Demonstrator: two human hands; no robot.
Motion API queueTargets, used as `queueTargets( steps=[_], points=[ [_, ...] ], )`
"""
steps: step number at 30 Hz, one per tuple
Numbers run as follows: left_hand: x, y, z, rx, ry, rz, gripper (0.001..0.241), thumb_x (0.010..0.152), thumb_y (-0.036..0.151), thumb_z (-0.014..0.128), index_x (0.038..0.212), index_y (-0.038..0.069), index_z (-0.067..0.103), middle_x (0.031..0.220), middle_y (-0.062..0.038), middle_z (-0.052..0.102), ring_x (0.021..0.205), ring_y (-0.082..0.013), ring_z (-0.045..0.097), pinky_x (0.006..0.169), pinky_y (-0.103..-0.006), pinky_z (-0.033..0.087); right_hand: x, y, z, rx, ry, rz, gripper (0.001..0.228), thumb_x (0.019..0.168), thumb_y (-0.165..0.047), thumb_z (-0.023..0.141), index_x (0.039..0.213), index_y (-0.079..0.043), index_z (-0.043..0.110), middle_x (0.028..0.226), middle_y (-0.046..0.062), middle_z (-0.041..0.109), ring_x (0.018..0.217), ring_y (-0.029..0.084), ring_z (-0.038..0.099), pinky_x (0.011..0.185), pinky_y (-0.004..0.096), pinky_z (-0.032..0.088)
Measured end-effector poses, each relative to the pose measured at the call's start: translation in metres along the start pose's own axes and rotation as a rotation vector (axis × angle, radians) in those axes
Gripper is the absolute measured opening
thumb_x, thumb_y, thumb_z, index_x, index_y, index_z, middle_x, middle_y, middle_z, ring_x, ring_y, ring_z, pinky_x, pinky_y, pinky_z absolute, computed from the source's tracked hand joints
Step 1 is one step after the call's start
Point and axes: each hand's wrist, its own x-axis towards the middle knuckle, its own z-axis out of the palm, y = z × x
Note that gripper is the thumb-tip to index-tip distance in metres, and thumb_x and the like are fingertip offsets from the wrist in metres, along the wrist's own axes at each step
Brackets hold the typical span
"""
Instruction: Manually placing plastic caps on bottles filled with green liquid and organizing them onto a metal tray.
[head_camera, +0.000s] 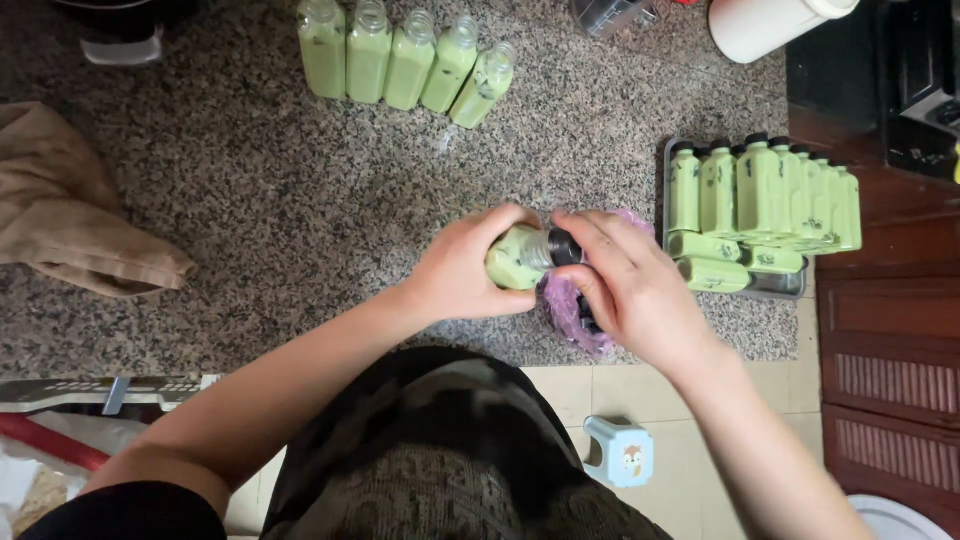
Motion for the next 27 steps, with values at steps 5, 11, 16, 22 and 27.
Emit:
queueTargets(
  steps=[5, 11, 16, 22, 27],
  points=[
    [0.008, 0.016, 0.000, 0.062, -0.065, -0.021, 0.065, 0.064, 0.031, 0.087, 0.122, 0.015, 0.064, 0.102, -0.014, 0.076, 0.095, -0.0419, 0.076, 0.081, -0.0536, 0.061, 0.009, -0.005, -0.034, -0.135, -0.079, -0.159, 0.044, 0.101, -0.025, 0.069, 0.136, 0.002, 0.066, 0.121, 0.020, 0.069, 0.110, 0.038, 0.070, 0.090, 0.045, 0.057],
    [0.014, 0.040, -0.002, 0.163, -0.056, 0.022, 0.060, 0.070, 0.037, 0.089, 0.117, 0.008, 0.065, 0.098, -0.019, 0.076, 0.089, -0.0422, 0.077, 0.078, -0.0520, 0.063, 0.009, -0.006, -0.051, -0.254, -0.148, -0.180, 0.048, 0.104, -0.034, 0.064, 0.133, 0.004, 0.064, 0.107, 0.019, 0.066, 0.093, 0.037, 0.071, 0.082, 0.045, 0.058],
    [0.017, 0.044, 0.000, 0.247, -0.041, 0.019, 0.062, 0.073, 0.041, 0.089, 0.119, 0.007, 0.063, 0.098, -0.018, 0.076, 0.090, -0.0411, 0.078, 0.079, -0.0512, 0.063, 0.006, 0.007, -0.053, -0.450, -0.185, -0.177, 0.051, 0.106, -0.045, 0.055, 0.128, 0.001, 0.062, 0.099, 0.016, 0.063, 0.081, 0.035, 0.070, 0.079, 0.045, 0.059],
    [0.032, 0.066, -0.019, 0.320, -0.307, -0.004, 0.063, 0.075, 0.039, 0.088, 0.123, 0.008, 0.062, 0.098, -0.015, 0.075, 0.090, -0.0344, 0.077, 0.084, -0.0475, 0.062, 0.011, 0.013, -0.059, -0.402, -0.176, -0.276, 0.049, 0.109, -0.052, 0.036, 0.115, -0.007, 0.055, 0.090, 0.007, 0.051, 0.076, 0.034, 0.066, 0.082, 0.049, 0.049],
    [0.041, 0.080, -0.018, -0.258, -0.552, -0.227, 0.049, 0.059, 0.016, 0.082, 0.105, 0.008, 0.069, 0.089, -0.002, 0.077, 0.071, -0.0158, 0.071, 0.064, -0.0261, 0.058, 0.021, 0.015, -0.080, -0.255, -0.308, -0.506, 0.046, 0.106, -0.049, 0.041, 0.117, -0.005, 0.046, 0.102, 0.011, 0.047, 0.088, 0.025, 0.050, 0.104, 0.051, 0.039]
  ],
)
